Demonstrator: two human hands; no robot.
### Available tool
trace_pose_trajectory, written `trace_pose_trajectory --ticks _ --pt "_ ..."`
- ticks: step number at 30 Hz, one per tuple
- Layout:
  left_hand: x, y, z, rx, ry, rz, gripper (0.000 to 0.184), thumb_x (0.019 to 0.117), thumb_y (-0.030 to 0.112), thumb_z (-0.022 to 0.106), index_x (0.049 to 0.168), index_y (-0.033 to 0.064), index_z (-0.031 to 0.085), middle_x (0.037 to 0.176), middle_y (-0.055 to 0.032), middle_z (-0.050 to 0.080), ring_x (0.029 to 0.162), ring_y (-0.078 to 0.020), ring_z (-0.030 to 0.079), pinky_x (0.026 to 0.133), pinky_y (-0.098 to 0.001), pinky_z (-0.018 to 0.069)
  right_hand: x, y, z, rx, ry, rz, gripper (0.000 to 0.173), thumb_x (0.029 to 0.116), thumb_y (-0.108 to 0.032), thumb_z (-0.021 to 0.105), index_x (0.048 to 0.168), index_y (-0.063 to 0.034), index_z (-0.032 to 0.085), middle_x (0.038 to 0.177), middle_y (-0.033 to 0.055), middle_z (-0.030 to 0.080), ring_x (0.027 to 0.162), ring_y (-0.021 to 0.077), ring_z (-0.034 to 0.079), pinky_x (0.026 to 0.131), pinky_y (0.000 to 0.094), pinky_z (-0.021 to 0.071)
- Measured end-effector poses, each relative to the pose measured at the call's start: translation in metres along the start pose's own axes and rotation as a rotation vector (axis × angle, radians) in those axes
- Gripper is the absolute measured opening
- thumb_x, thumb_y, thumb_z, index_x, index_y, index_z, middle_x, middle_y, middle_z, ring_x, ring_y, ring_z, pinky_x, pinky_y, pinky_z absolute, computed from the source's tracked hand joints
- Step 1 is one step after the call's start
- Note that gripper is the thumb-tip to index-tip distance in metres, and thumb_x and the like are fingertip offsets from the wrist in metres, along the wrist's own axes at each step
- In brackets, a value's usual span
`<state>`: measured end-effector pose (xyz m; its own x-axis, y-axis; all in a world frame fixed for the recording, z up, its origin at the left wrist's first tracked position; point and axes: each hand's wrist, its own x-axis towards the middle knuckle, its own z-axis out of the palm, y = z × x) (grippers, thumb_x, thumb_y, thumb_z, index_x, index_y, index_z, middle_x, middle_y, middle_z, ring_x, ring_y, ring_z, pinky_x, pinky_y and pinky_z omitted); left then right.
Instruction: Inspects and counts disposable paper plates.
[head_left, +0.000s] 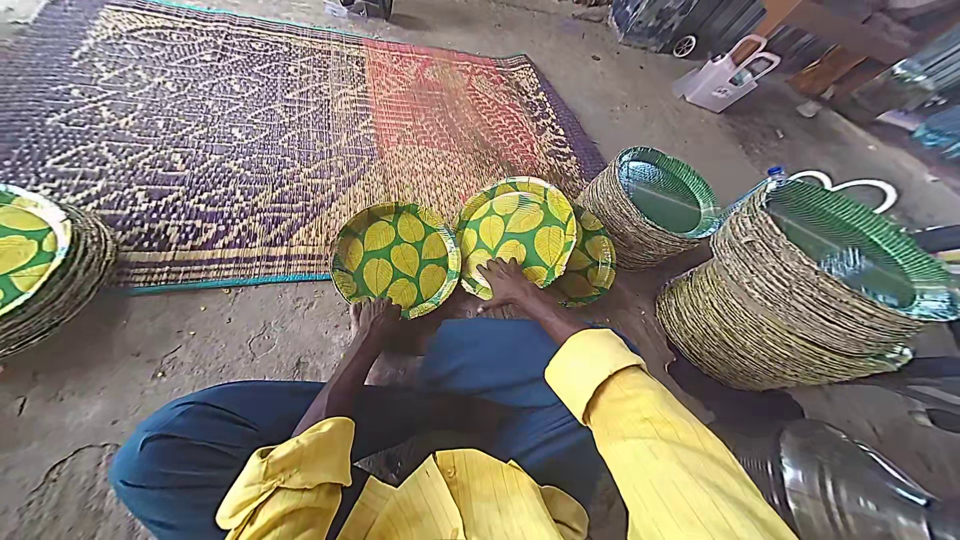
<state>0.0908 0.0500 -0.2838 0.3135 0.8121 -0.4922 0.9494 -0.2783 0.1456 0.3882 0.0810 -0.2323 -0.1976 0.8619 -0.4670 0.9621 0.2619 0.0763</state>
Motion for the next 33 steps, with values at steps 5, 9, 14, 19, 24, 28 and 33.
trace_pose_trajectory --ticks 5,9,14,19,24,28,33 --pt "0.000 0.001 0.001 0.000 -0.003 0.005 0.040 0.1043 0.035 0.053 0.140 0.0177 0.060 0.139 -0.0211 0.060 0.131 -0.0464 0.053 0.107 -0.0698 0.0370 -0.003 -0.024 0.023 -0.212 -0.143 -0.035 0.048 0.0886 0.000 0.068 0.135 0.0048 0.058 0.142 0.0263 0.054 0.132 0.0464 0.049 0.102 0.0647 0.0401" --pt "-0.005 0.002 -0.001 -0.016 0.001 0.008 0.033 0.1031 0.023 0.054 0.133 0.0194 0.066 0.141 -0.0189 0.060 0.133 -0.0466 0.051 0.108 -0.0716 0.0346 -0.004 -0.010 -0.006 -0.087 0.042 0.060 0.023 0.0963 0.000 0.058 0.115 0.0029 0.071 0.134 0.0235 0.062 0.129 0.0444 0.054 0.104 0.0631 0.0423" --pt "-0.007 0.003 -0.001 0.001 -0.026 0.026 0.031 0.1040 0.020 0.051 0.128 0.0094 0.067 0.139 -0.0217 0.060 0.131 -0.0453 0.054 0.110 -0.0667 0.0371 -0.020 0.037 -0.062 0.239 0.696 0.158 0.026 0.0989 -0.003 0.055 0.115 0.0005 0.075 0.114 0.0273 0.069 0.110 0.0467 0.065 0.095 0.0634 0.0482" --pt "-0.009 0.004 -0.007 -0.040 -0.003 0.052 0.031 0.1045 0.022 0.051 0.123 0.0046 0.068 0.132 -0.0221 0.064 0.127 -0.0436 0.057 0.110 -0.0656 0.0365 -0.003 -0.010 -0.093 0.416 1.097 -0.062 0.029 0.0973 0.000 0.054 0.115 -0.0018 0.076 0.107 0.0223 0.072 0.099 0.0400 0.070 0.085 0.0580 0.0556" --pt "-0.017 0.002 -0.003 -0.170 0.801 0.483 0.023 0.0972 0.012 0.054 0.088 -0.0019 0.070 0.081 -0.0183 0.071 0.081 -0.0358 0.073 0.084 -0.0522 0.0558 0.029 -0.116 -0.022 0.291 0.515 -0.339 0.028 0.0901 0.004 0.064 0.115 -0.0036 0.076 0.115 0.0185 0.071 0.113 0.0387 0.065 0.099 0.0557 0.0499" --pt "-0.017 0.006 -0.005 -0.188 0.826 0.440 0.026 0.0987 0.015 0.056 0.110 -0.0009 0.074 0.102 -0.0203 0.073 0.101 -0.0385 0.071 0.096 -0.0550 0.0515 0.027 -0.142 0.011 0.243 -0.073 -0.429 0.037 0.0981 -0.003 0.060 0.132 0.0117 0.058 0.139 0.0303 0.057 0.134 0.0438 0.051 0.113 0.0562 0.0361" --pt "0.007 0.000 0.009 -0.021 0.151 0.097 0.042 0.1032 0.029 0.057 0.139 0.0072 0.060 0.136 -0.0240 0.060 0.128 -0.0452 0.055 0.112 -0.0637 0.0367 0.043 -0.059 -0.013 0.387 0.222 -0.255 0.032 0.0976 -0.024 0.070 0.126 -0.0094 0.072 0.128 0.0173 0.068 0.121 0.0361 0.063 0.103 0.0578 0.0492"
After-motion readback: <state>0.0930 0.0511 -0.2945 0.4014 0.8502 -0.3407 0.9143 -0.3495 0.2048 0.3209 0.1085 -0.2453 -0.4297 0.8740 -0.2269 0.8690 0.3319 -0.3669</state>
